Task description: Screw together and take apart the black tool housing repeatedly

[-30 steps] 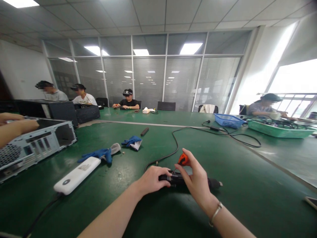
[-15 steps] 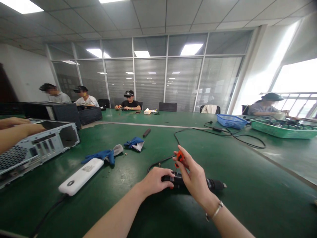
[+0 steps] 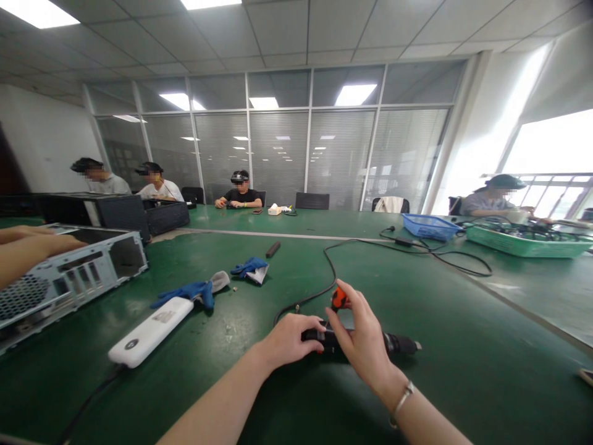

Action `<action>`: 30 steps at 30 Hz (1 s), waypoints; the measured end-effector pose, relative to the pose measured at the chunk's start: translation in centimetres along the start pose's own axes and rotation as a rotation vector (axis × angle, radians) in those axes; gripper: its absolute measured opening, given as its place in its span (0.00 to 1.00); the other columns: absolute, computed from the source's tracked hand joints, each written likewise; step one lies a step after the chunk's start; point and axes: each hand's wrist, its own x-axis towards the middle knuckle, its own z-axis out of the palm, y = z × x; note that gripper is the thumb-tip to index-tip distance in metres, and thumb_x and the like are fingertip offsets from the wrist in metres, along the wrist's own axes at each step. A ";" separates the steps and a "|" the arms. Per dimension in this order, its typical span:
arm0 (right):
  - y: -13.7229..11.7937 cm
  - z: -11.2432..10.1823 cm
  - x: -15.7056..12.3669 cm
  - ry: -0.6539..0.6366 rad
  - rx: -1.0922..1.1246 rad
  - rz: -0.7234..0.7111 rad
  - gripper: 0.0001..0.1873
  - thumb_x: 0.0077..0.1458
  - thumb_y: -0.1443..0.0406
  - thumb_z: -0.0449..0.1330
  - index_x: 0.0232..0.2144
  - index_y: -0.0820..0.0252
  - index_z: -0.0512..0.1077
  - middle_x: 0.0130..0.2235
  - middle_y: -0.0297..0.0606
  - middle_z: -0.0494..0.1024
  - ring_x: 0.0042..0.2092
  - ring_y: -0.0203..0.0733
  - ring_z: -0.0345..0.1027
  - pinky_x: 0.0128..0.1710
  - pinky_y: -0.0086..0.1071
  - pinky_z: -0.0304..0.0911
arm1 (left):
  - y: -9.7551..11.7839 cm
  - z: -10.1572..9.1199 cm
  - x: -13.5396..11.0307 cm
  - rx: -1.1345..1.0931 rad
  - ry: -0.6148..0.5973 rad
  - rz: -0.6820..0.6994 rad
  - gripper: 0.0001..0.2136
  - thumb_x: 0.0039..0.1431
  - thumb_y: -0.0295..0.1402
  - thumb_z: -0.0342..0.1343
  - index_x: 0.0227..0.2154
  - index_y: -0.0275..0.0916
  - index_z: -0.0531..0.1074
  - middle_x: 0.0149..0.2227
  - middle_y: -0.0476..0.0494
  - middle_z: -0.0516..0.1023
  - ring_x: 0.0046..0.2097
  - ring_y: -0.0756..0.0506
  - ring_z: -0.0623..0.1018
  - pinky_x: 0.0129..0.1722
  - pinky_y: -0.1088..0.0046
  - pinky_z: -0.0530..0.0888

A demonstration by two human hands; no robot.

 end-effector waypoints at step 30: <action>0.3 0.1 -0.4 -0.021 -0.004 -0.046 0.29 0.62 0.65 0.50 0.63 0.56 0.49 0.49 0.45 0.72 0.46 0.43 0.71 0.45 0.37 0.70 | -0.1 0.1 0.0 0.012 0.008 -0.001 0.14 0.52 0.35 0.64 0.42 0.40 0.75 0.41 0.47 0.79 0.42 0.45 0.78 0.45 0.74 0.70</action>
